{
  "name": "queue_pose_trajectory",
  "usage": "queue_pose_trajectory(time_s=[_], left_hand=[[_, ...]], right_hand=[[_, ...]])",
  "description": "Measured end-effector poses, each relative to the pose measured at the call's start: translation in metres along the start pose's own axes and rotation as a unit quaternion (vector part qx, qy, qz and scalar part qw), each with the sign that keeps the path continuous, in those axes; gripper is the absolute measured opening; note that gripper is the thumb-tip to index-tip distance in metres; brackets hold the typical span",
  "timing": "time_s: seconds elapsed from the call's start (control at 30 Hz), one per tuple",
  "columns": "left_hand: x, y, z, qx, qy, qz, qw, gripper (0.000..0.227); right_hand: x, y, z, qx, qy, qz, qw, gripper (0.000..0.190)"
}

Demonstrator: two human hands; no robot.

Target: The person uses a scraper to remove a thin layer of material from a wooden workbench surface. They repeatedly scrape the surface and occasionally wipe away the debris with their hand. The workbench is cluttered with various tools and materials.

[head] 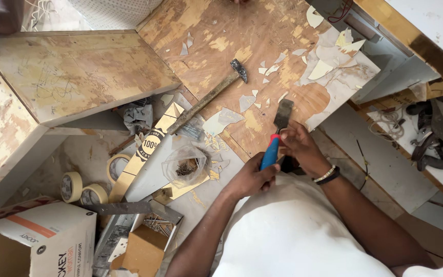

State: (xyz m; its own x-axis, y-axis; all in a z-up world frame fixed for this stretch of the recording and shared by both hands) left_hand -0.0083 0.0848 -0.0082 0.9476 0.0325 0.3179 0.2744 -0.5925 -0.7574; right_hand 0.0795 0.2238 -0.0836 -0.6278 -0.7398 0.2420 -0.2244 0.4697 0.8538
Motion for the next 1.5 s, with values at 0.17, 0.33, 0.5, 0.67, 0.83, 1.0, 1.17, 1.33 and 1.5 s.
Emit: queue_pose_trajectory(time_s=[0.17, 0.33, 0.5, 0.67, 0.83, 1.0, 1.17, 1.33, 1.5], left_hand=[[0.023, -0.004, 0.015, 0.028, 0.028, -0.025, 0.999, 0.025], [0.033, -0.006, 0.027, 0.075, 0.039, -0.047, 0.995, 0.021], [0.036, -0.011, 0.044, 0.067, 0.043, -0.036, 0.996, 0.021], [0.034, -0.016, 0.065, 0.041, 0.023, -0.056, 0.997, 0.02], [0.032, -0.005, 0.066, 0.041, -0.001, -0.036, 0.999, 0.021], [0.029, 0.003, 0.07, 0.022, 0.017, -0.034, 0.999, 0.021], [0.023, 0.001, 0.08, 0.031, 0.009, -0.027, 0.999, 0.023], [0.016, -0.001, 0.085, 0.043, 0.011, 0.015, 0.999, 0.028], [0.012, -0.013, 0.095, 0.07, -0.007, 0.07, 0.995, 0.034]], right_hand=[[0.039, -0.026, -0.007, 0.065, 0.023, 0.311, 0.948, 0.032], [0.041, -0.024, -0.009, 0.061, 0.002, 0.354, 0.933, 0.028], [0.029, -0.018, -0.008, 0.041, -0.048, 0.363, 0.93, 0.028], [0.013, -0.006, 0.004, 0.061, -0.069, 0.354, 0.931, 0.026], [0.009, -0.007, 0.008, 0.042, -0.073, 0.296, 0.951, 0.027], [0.002, -0.017, 0.01, 0.086, -0.084, 0.234, 0.965, 0.028], [-0.003, -0.016, 0.023, 0.05, -0.074, 0.243, 0.966, 0.026], [-0.005, -0.019, 0.028, 0.05, -0.092, 0.264, 0.959, 0.023], [-0.011, -0.013, 0.038, 0.004, -0.064, 0.289, 0.955, 0.024]])
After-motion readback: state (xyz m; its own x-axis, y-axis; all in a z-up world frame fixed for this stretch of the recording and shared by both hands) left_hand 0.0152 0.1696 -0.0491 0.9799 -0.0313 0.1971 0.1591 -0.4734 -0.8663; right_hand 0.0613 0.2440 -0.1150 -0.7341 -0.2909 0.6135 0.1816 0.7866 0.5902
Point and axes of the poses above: each hand's wrist, its own z-axis towards the middle knuckle, its own x-axis out of the palm, y = z × x, the point moved 10 cm from there along z, towards the middle knuckle, and after that the axes turned 11 degrees about y, right-handed, at the moved point
